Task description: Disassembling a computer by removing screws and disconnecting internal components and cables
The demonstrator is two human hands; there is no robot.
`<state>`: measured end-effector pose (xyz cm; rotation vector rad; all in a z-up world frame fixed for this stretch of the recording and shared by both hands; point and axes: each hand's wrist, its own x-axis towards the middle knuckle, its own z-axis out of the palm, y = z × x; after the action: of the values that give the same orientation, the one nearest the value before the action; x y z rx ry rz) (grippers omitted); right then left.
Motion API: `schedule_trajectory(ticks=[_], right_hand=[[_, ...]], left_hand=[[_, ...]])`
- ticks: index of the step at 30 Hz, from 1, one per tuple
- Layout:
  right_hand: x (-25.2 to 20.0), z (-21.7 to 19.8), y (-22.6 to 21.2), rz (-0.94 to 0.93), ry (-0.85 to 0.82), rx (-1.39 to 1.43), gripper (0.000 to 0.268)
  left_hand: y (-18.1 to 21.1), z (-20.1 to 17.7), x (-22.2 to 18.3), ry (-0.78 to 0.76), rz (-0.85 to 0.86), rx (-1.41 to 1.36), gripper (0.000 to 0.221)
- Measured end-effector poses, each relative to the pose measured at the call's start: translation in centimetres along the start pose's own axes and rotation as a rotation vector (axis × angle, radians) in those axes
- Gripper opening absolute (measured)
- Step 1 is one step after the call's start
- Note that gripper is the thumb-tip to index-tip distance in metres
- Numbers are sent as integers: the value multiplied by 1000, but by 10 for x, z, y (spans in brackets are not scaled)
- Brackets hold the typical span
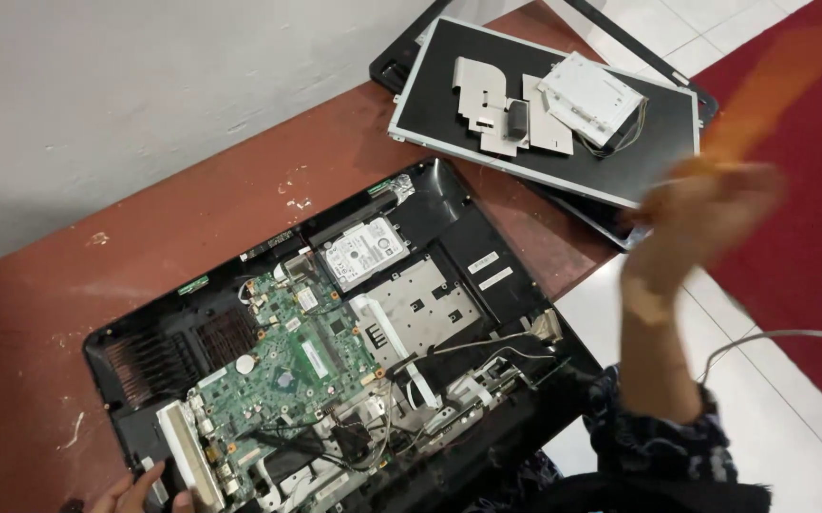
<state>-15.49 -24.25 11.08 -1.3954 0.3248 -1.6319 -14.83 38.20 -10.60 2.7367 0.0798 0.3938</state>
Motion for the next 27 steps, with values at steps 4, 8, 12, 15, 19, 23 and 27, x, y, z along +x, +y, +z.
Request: schedule_trajectory(ticks=[4,8,12,15,19,23,27], right_hand=[[-62,0,19,307,-832,-385,16],[-77,27,-28,548,-1081,-624,25],[-68,40,-33,379,-1139,-595,24],[-52,67,-40,234,-1215,-481,21],[-30,109,-46,174,-1338,-613,25],[-26,124,-20,352,-1324,-358,21],[-29,130,-10,424,-1348,-447,20]], left_hand=[[12,-13,8,-240,-155,44,65],[95,-62,-11,76,14,-274,46],[80,-48,-13,64,-20,-184,49],[89,-52,-10,64,-33,-128,48],[95,-55,-7,-22,-167,-171,54],[95,-57,-4,-104,-268,-193,66],[104,-76,3,-178,-206,-298,67]])
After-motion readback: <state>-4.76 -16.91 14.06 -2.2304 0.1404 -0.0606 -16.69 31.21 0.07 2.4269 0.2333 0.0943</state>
